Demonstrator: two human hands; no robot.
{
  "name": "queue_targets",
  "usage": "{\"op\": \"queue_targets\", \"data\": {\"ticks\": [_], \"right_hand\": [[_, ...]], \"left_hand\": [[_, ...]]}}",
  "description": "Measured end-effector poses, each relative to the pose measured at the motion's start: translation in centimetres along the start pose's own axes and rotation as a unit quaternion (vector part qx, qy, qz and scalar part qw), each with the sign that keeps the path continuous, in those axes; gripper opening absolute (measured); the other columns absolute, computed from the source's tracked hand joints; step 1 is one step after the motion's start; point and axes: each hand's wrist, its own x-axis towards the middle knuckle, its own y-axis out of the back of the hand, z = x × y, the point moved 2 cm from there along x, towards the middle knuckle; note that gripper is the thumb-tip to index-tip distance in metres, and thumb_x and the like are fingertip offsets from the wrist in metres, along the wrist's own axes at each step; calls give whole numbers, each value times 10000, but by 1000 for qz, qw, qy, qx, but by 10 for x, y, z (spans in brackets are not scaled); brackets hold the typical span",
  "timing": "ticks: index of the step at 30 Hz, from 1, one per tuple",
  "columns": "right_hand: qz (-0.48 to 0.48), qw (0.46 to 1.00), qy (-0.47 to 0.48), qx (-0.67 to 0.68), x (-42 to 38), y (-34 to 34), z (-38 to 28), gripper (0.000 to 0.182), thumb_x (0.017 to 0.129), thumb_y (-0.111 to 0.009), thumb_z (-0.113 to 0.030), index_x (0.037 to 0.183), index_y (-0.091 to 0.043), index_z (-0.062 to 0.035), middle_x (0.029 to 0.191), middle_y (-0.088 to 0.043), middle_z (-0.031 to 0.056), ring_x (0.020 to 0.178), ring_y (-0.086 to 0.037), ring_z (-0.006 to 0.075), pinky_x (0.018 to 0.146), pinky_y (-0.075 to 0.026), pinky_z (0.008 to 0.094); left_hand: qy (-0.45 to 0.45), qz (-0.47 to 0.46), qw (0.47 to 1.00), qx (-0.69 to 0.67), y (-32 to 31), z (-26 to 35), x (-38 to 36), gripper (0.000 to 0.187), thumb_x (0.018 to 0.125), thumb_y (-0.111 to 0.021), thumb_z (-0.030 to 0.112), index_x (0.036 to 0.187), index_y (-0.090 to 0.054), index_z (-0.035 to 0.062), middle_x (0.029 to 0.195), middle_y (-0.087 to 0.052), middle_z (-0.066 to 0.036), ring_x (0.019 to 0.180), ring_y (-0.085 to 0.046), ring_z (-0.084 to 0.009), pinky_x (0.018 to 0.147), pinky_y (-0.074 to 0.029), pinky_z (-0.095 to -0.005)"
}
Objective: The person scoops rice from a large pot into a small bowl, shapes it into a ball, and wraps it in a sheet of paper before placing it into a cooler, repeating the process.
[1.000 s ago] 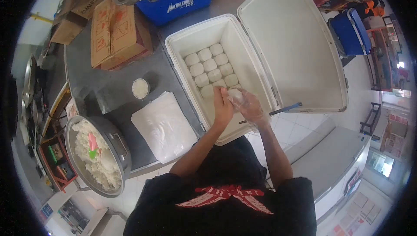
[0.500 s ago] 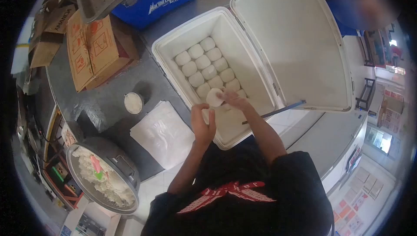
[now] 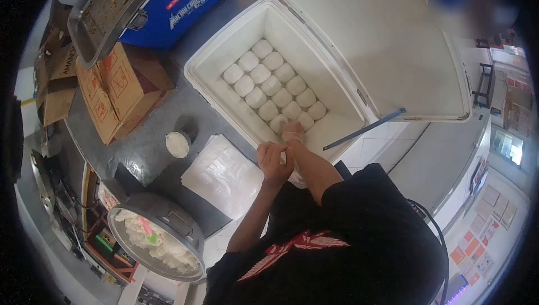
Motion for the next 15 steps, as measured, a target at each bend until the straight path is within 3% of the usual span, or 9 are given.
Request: {"op": "queue_targets", "data": {"ticks": [4,10,13,15], "right_hand": [[-32,999,-27,-21,-1,0,-19,536,892,-682,-505,1017,-751,11,1029,-744,207,986,-722,373,842,-566,477],[-105,988,107,-19,13,15,-22,455,936,-632,-443,1034,-746,-14,1037,-733,192,1008,-698,355,858,-536,456],[-28,984,169,45,-1,58,-43,417,953,-616,-410,1041,-740,-22,1043,-726,184,1019,-684,347,865,-519,446],[57,947,274,158,-28,86,-65,393,964,-606,-389,1045,-737,-27,1047,-722,179,1027,-675,341,870,-508,440]], "left_hand": [[-14,5,1000,4,2,0,0,158,749,-748,11,838,-627,60,792,-620,-92,823,-601,-323,765,-470,-431],[-24,20,999,15,4,2,-6,155,774,-747,21,864,-622,45,838,-612,-113,883,-588,-352,806,-468,-438],[-16,98,995,32,19,7,-17,191,791,-740,28,934,-614,34,927,-615,-146,944,-570,-383,857,-456,-467],[36,157,986,46,30,15,-47,245,801,-732,38,1009,-602,31,1002,-607,-169,1008,-554,-404,911,-438,-499]]}}
